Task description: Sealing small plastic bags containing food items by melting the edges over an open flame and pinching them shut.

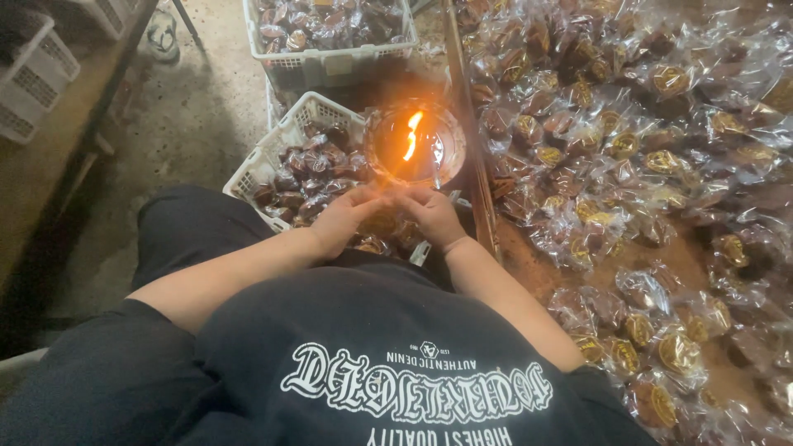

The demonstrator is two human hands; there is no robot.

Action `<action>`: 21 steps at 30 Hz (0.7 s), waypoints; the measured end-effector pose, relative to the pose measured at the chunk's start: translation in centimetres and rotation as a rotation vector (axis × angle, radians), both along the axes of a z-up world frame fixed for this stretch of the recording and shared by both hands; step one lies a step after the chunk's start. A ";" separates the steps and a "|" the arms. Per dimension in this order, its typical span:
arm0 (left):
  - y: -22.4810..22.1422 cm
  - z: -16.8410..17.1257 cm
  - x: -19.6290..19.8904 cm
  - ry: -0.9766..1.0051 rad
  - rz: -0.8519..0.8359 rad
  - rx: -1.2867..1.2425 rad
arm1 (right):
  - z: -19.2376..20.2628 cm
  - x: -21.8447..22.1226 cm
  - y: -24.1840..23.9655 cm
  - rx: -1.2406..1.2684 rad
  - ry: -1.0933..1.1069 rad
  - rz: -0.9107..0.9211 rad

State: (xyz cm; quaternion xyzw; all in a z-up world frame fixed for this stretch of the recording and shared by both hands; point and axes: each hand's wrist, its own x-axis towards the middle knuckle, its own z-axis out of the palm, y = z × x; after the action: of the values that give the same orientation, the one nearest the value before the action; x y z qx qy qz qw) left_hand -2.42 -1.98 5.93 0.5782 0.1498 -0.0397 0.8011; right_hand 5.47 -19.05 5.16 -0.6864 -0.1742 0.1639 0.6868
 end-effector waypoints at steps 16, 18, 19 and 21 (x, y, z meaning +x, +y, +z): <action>0.6 -4.1 2.2 0.054 0.087 -0.291 | -3.5 1.6 0.2 -0.306 0.208 -0.045; 0.9 -6.1 3.0 0.031 0.038 -0.279 | -4.4 2.6 0.0 -0.267 0.185 -0.136; 0.9 -7.1 3.2 0.070 -0.039 -0.298 | -4.3 2.9 -0.1 -0.317 0.160 -0.208; 0.6 -6.8 2.8 0.114 -0.117 -0.320 | -4.2 3.3 -0.5 -0.371 0.139 -0.281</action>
State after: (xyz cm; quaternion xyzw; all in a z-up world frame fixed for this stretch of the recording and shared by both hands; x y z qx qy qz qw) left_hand 0.38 -1.41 -0.87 0.4479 0.1528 -0.1423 0.8693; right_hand 8.80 -19.52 0.95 -0.8053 0.0039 0.1428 0.5754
